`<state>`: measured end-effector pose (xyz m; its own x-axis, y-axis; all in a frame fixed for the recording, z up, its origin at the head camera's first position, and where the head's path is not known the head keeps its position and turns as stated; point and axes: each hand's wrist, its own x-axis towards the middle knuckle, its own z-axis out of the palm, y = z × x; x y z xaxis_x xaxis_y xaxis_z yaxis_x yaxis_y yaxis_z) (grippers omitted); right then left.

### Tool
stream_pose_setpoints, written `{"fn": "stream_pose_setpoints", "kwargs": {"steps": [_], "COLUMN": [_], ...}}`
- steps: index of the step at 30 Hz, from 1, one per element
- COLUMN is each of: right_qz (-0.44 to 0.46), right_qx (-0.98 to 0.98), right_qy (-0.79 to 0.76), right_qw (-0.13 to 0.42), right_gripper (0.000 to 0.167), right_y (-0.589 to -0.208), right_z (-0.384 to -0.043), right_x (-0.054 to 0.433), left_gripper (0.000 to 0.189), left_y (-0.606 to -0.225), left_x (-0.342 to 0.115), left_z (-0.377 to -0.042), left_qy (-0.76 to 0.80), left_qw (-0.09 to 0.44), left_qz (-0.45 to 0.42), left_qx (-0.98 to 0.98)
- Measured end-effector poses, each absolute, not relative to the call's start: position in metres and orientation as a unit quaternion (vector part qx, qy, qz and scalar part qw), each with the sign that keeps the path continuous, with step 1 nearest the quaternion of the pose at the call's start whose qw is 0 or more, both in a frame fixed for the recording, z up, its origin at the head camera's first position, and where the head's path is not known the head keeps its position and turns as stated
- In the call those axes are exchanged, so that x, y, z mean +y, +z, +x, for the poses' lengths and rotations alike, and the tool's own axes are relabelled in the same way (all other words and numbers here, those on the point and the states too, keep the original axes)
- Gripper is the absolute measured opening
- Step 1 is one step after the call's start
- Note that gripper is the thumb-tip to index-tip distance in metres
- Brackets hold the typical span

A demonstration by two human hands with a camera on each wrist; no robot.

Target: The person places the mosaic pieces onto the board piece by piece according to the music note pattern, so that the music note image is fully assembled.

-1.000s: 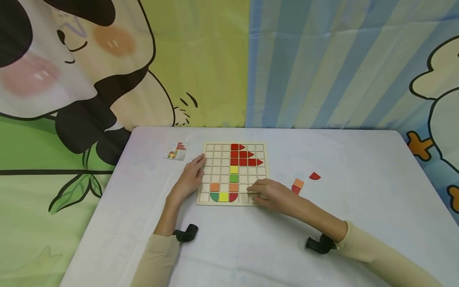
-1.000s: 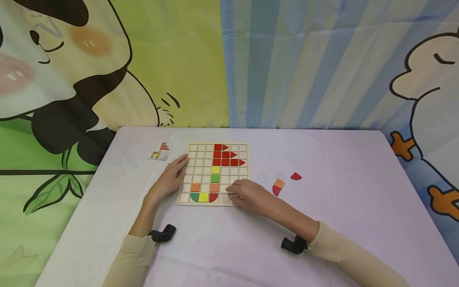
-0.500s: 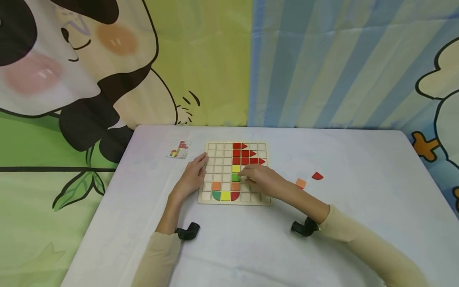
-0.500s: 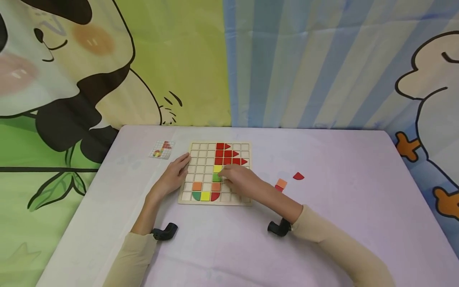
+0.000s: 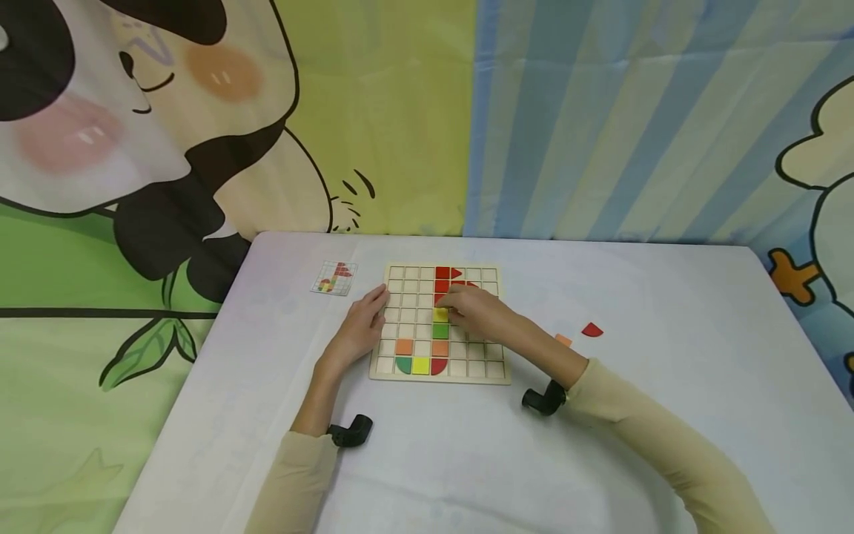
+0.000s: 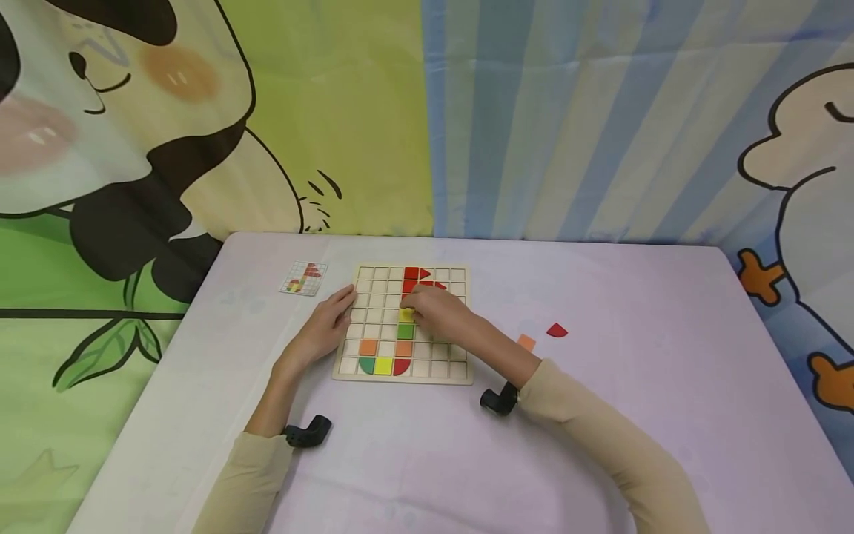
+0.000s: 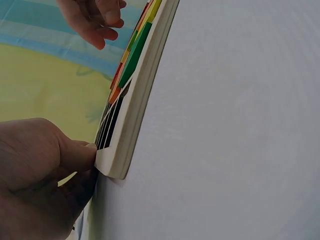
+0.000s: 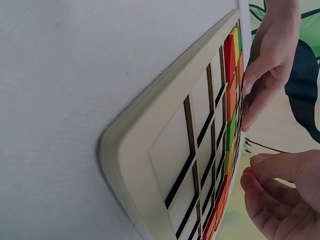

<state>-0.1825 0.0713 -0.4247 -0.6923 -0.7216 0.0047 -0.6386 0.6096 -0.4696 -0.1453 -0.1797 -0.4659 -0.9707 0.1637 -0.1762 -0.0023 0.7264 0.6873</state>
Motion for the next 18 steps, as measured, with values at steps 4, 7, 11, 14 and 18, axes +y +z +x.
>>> {"fn": "stream_pose_setpoints", "kwargs": {"steps": [4, 7, 11, 14, 18], "right_qz": [-0.38, -0.376, -0.367, -0.364, -0.366], "right_qx": [0.897, 0.901, 0.907, 0.909, 0.91], "right_qy": [-0.206, -0.184, -0.154, -0.142, -0.136], "right_qw": [0.094, 0.112, 0.138, 0.142, 0.14], "right_gripper": [0.025, 0.025, 0.026, 0.026, 0.026], "right_y": [-0.426, -0.427, -0.429, -0.429, -0.428], "right_z": [-0.184, -0.186, -0.187, -0.187, -0.187], "right_x": [0.067, 0.062, 0.057, 0.056, 0.056], "left_gripper": [0.055, 0.055, 0.055, 0.055, 0.055], "left_y": [-0.466, -0.467, -0.469, -0.469, -0.468], "left_x": [-0.18, -0.181, -0.182, -0.182, -0.182], "left_z": [-0.144, -0.144, -0.144, -0.145, -0.145], "left_qy": [0.371, 0.369, 0.364, 0.362, 0.361], "left_qw": [0.115, 0.111, 0.108, 0.108, 0.104], "left_qz": [0.042, 0.045, 0.054, 0.057, 0.059], "left_qx": [0.921, 0.922, 0.924, 0.924, 0.925]}}
